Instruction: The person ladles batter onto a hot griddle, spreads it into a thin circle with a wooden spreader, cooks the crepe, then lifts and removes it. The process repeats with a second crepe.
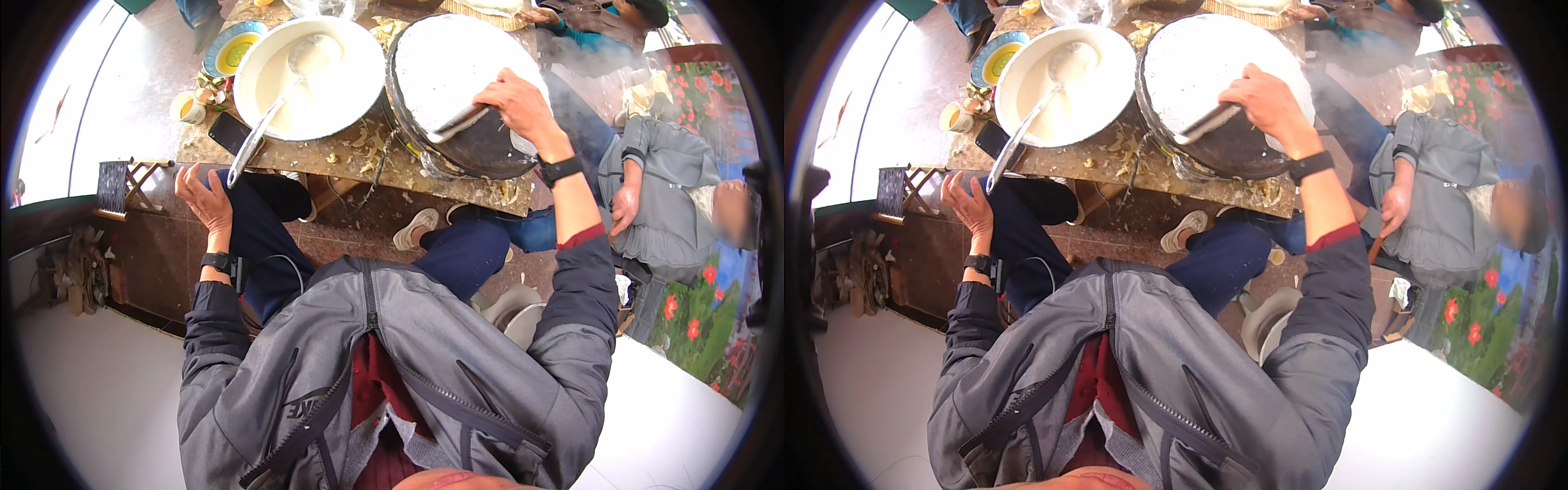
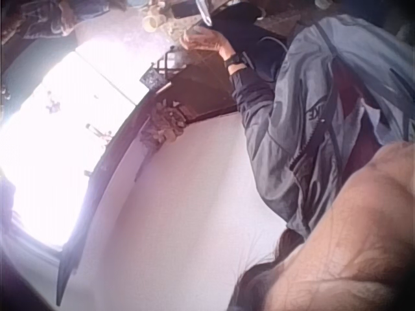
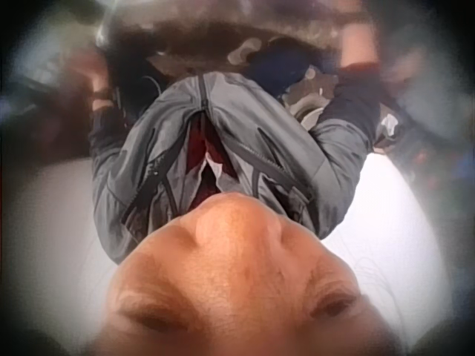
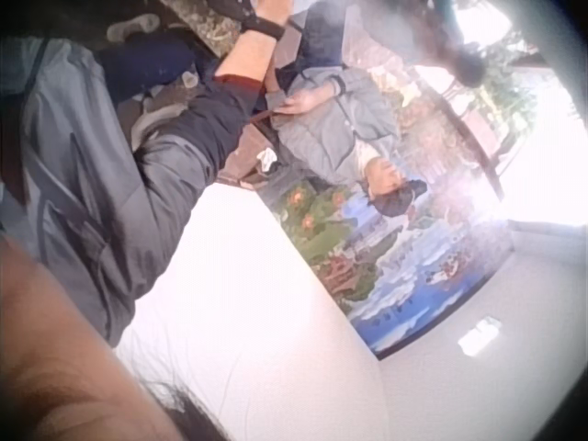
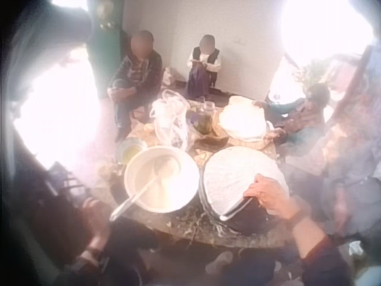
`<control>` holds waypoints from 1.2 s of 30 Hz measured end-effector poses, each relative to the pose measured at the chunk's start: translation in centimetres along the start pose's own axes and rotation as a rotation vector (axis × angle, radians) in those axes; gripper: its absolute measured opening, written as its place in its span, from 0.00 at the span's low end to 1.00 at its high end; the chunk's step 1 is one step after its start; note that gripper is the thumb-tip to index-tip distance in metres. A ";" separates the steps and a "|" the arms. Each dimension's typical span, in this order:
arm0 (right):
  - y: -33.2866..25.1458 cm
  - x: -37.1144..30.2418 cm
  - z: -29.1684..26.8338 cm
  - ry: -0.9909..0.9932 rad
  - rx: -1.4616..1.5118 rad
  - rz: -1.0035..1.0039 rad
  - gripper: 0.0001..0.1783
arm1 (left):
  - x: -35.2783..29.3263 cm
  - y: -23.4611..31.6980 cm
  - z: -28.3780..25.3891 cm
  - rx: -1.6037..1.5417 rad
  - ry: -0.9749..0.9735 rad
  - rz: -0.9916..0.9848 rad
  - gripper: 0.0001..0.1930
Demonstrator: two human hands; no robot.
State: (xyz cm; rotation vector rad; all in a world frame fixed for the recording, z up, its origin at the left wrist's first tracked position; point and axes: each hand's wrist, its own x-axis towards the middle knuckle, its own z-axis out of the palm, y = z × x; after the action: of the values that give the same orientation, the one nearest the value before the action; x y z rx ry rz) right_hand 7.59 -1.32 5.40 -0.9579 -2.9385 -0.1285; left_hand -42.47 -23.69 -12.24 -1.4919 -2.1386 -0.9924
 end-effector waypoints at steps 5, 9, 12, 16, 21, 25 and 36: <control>1.3 -1.3 -1.1 -0.022 -0.026 0.135 0.15 | 0.2 0.2 -0.1 0.028 -0.023 0.021 0.17; 0.2 0.1 0.5 0.130 0.118 -0.106 0.13 | 0.3 0.7 0.3 0.016 -0.036 0.026 0.16; 0.2 -0.9 0.2 0.067 0.023 -0.095 0.13 | 0.3 0.6 0.3 0.037 -0.052 0.038 0.15; 0.3 -2.0 -0.6 0.085 -0.013 -0.074 0.13 | 0.2 0.5 0.4 0.027 -0.044 0.021 0.15; -0.3 -1.5 0.3 0.132 0.044 -0.212 0.15 | 0.3 0.7 0.7 0.040 -0.073 0.044 0.15; 0.8 -3.1 -0.4 0.078 -0.037 -0.173 0.13 | 0.2 0.7 0.8 0.010 -0.080 0.017 0.15; 1.0 -3.8 0.6 0.174 0.000 -0.324 0.11 | 0.4 1.5 1.1 0.068 -0.102 0.076 0.13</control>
State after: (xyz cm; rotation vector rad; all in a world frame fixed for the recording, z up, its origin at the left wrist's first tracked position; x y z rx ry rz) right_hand 11.17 -2.70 4.63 -0.4372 -2.9028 -0.2109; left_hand -41.19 -22.31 -12.23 -1.6098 -2.1445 -0.8252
